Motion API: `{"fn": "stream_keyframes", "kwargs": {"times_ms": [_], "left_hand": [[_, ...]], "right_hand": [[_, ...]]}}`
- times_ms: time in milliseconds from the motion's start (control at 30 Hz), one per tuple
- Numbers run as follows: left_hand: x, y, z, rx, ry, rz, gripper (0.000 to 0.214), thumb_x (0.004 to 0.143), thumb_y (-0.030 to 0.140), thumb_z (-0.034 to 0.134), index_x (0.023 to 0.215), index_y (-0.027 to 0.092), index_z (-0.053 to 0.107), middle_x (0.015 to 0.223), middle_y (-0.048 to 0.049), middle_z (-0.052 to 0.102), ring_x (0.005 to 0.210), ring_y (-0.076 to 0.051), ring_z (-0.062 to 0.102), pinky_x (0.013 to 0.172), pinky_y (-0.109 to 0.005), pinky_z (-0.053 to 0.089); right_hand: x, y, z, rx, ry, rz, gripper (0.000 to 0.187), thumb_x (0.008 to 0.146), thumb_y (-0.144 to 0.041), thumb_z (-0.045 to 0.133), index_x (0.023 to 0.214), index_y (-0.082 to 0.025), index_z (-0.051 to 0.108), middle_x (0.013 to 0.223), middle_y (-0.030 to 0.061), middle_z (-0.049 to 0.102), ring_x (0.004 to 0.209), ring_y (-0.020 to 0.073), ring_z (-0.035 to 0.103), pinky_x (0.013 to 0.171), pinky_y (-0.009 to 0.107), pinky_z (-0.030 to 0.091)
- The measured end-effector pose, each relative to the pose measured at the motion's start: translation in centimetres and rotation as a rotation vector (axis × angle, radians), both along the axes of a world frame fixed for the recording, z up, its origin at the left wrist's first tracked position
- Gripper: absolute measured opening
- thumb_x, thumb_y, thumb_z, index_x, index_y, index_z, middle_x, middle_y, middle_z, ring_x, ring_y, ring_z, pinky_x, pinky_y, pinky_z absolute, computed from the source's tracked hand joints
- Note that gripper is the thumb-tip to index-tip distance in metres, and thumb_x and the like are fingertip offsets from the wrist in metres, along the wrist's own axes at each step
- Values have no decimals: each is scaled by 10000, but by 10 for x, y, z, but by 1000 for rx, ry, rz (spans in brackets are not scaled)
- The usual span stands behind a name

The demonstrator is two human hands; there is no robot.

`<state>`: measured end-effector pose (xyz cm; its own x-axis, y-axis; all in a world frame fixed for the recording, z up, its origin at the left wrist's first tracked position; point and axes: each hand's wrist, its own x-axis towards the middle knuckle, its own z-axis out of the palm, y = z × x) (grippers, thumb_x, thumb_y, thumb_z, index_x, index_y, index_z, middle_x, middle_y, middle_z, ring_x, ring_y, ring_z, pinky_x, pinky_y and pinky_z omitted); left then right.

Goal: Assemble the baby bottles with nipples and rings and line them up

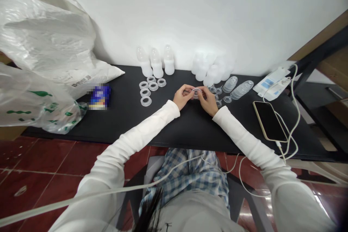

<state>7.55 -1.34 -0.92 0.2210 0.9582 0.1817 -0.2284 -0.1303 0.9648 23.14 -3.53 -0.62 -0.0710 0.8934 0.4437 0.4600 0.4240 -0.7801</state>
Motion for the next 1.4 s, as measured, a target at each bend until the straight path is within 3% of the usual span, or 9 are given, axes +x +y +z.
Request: {"fn": "stream_keyframes", "kwargs": {"times_ms": [267, 467, 667, 867, 1167, 1400], "left_hand": [[-1, 1, 1, 41, 122, 95, 226, 731, 311, 807, 864, 173, 687, 774, 10, 629, 675, -73, 585, 637, -185, 516], [2, -1, 0, 113, 177, 143, 132, 777, 237, 744, 865, 171, 671, 802, 10, 619, 682, -71, 568, 619, -182, 483], [3, 0, -6, 3, 159, 83, 228, 787, 259, 761, 894, 181, 576, 810, 7, 641, 744, -97, 633, 727, -231, 545], [3, 1, -5, -51, 90, 51, 282, 764, 297, 787, 823, 184, 535, 768, 21, 658, 720, -105, 667, 744, -255, 552], [1, -3, 3, -22, 241, 135, 312, 707, 221, 775, 724, 203, 464, 636, 79, 581, 618, -92, 620, 628, -217, 478], [2, -1, -1, -14, 225, 125, 307, 703, 230, 765, 728, 206, 460, 661, 69, 588, 643, -102, 612, 660, -244, 502]], "right_hand": [[0, 0, -3, -96, 116, 87, 434, 887, -652, 543, 967, -234, 628, 762, 8, 657, 662, 164, 632, 640, 333, 557], [-4, 0, -5, -127, 197, 72, 421, 853, -651, 595, 935, -239, 616, 721, -7, 644, 639, 161, 631, 622, 334, 571], [-3, 3, -9, -105, 273, -29, 443, 859, -649, 590, 1018, -239, 645, 852, 29, 713, 696, 173, 658, 679, 367, 605], [1, 2, -7, -102, 214, 50, 468, 879, -620, 584, 1150, -244, 650, 1057, 62, 735, 839, 195, 691, 839, 416, 608], [-4, 3, -11, -150, 279, 104, 526, 797, -701, 639, 1035, -232, 637, 900, 38, 719, 724, 162, 651, 704, 347, 584], [-10, -2, -8, -115, 254, 18, 499, 803, -676, 650, 1013, -223, 634, 702, -16, 604, 613, 142, 574, 605, 313, 515]]}}
